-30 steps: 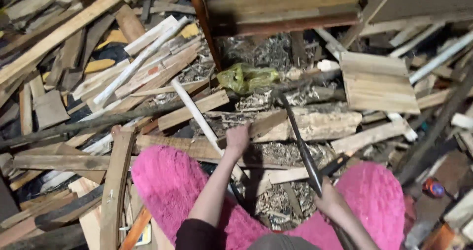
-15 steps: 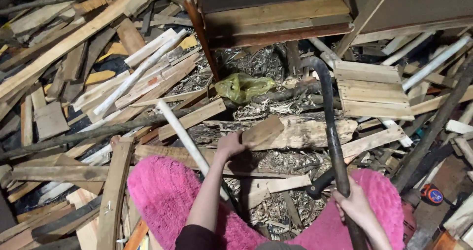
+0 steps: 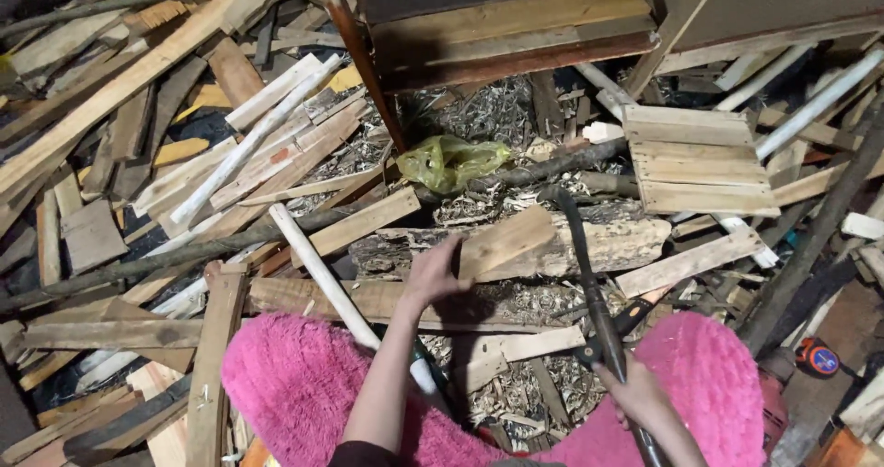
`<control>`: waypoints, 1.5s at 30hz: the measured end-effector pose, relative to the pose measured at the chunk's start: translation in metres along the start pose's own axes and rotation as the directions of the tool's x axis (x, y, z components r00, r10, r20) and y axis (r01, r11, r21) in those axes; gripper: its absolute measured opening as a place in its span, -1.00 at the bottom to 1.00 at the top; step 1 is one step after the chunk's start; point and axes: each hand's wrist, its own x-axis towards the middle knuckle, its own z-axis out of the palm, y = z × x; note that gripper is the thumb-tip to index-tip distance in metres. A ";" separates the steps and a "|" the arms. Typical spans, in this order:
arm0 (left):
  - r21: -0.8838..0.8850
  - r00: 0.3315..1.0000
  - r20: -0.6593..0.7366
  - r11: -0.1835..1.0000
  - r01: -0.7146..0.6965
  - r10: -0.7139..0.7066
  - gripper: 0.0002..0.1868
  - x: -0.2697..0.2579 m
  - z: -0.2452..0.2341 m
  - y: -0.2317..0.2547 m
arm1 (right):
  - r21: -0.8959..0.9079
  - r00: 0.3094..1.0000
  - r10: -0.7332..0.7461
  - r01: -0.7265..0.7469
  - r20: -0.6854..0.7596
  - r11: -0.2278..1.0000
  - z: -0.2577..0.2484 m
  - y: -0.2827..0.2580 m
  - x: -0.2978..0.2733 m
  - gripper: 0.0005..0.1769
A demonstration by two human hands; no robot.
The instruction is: The person sits on the floor in a pile of scrap wood and uses a machete to split small wood pieces into kindling, holding each piece steady with one hand while striking with the other. They reposition pieces, set split sticks aside, and pick up new pieces to continue splitting.
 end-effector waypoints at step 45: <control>0.366 0.951 -0.291 0.906 0.213 -0.106 -0.83 0.029 0.090 -0.038 | -0.233 0.965 -0.256 0.237 -0.054 0.943 0.004 -0.023 -0.035 -0.33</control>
